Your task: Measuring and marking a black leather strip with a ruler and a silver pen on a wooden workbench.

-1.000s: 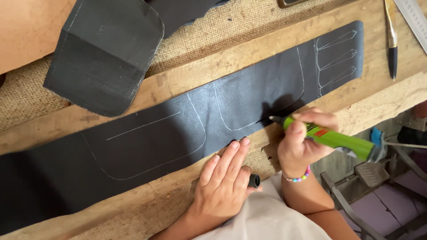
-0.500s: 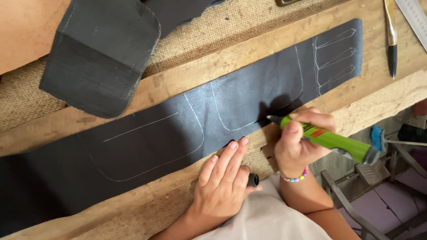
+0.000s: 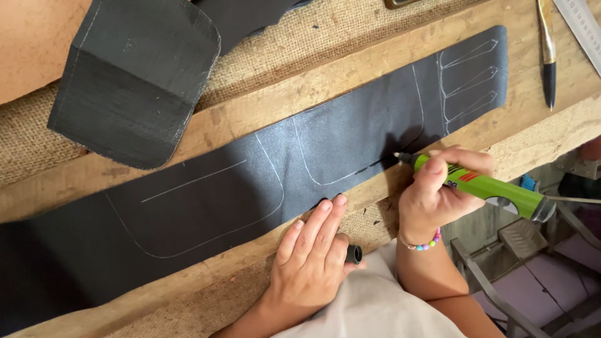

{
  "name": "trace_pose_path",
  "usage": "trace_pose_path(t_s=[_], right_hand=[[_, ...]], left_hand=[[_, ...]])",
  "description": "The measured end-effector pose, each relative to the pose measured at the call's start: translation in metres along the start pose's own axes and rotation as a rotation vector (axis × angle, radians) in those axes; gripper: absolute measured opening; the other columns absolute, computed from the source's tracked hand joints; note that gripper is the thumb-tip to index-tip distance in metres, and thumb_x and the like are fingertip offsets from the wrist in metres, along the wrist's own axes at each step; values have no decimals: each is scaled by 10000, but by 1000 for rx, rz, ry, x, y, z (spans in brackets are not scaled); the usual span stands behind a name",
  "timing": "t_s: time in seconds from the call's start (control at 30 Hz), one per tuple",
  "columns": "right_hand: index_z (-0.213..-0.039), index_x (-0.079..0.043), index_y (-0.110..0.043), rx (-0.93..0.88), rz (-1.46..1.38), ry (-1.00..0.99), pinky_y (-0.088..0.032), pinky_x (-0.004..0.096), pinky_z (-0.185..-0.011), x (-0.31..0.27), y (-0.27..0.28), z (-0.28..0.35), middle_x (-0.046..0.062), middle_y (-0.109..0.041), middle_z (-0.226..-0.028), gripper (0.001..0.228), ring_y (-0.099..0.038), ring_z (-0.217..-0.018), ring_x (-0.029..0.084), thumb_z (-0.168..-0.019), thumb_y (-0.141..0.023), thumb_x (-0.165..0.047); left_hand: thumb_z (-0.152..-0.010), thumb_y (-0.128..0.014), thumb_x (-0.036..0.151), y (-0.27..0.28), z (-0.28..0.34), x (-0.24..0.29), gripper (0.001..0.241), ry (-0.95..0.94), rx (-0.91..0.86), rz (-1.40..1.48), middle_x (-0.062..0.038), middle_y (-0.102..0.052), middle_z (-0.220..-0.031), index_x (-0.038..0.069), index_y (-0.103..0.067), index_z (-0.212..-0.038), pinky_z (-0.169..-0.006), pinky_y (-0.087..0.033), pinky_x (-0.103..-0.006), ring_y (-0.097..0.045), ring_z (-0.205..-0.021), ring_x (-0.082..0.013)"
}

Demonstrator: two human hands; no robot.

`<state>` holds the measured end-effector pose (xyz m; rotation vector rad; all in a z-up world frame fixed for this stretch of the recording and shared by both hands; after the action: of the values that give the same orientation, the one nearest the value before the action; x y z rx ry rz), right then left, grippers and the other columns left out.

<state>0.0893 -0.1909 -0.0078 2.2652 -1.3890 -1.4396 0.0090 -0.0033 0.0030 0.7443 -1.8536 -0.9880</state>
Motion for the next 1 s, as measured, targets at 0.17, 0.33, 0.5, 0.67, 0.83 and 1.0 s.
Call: trace_pose_path(t_s=[0.17,0.33,0.5,0.67,0.83,1.0], right_hand=[[-918,-1,-518,33,32,5,-430,371,-744,7,2,-4,115,-512,-834,332,-518,-728,226,-1068,-604,-285],[-900,0,-518,54,56,12,-411,353,-721,10,2,-11,108,-520,-796,408,-507,-701,209,-1071,-620,-357],[-971,11,-518,53,55,39,-438,346,-710,15,2,-15,120,-533,-827,271,-526,-709,215,-1089,-587,-223],[-931,2,-523,64,88,46,-398,355,-730,14,2,-21,91,-497,-814,344,-474,-731,202,-1094,-611,-287],[-934,2,-532,70,105,45,-408,370,-760,19,4,-22,98,-504,-836,351,-492,-756,216,-1096,-607,-300],[-1017,-30,-479,0,-258,9,-423,362,-699,7,8,13,79,-477,-886,220,-473,-719,212,-1055,-603,-207]], left_hand=[[-1160,-112,486,0,-1,0,603,4,12,3,-5,-633,-1486,245,-585,-875,-1210,-232,-333,-556,-1397,-128],[-1159,-122,492,-1,-1,0,601,2,11,-1,-5,-632,-1489,243,-584,-865,-1209,-233,-333,-553,-1399,-130],[-1159,-117,493,0,-1,0,605,4,19,8,-13,-631,-1489,241,-582,-865,-1212,-231,-334,-565,-1393,-134],[-1156,-117,501,-1,1,1,611,6,6,10,-11,-624,-1496,240,-592,-874,-1209,-237,-337,-551,-1403,-136],[-1158,-108,481,2,-2,-1,614,1,11,10,-20,-625,-1493,229,-594,-881,-1197,-253,-334,-558,-1397,-135],[-1161,-88,464,3,0,-1,612,-5,-1,32,-37,-603,-1520,213,-577,-890,-1213,-260,-343,-547,-1419,-147]])
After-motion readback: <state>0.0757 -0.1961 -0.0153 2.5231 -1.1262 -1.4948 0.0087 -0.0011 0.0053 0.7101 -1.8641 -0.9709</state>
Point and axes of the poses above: each hand's wrist, its own z-axis away from the middle knuckle, its own y-axis out of the back of the hand, x = y × z, the point moved 1 cm from there along -z, towards the middle knuckle
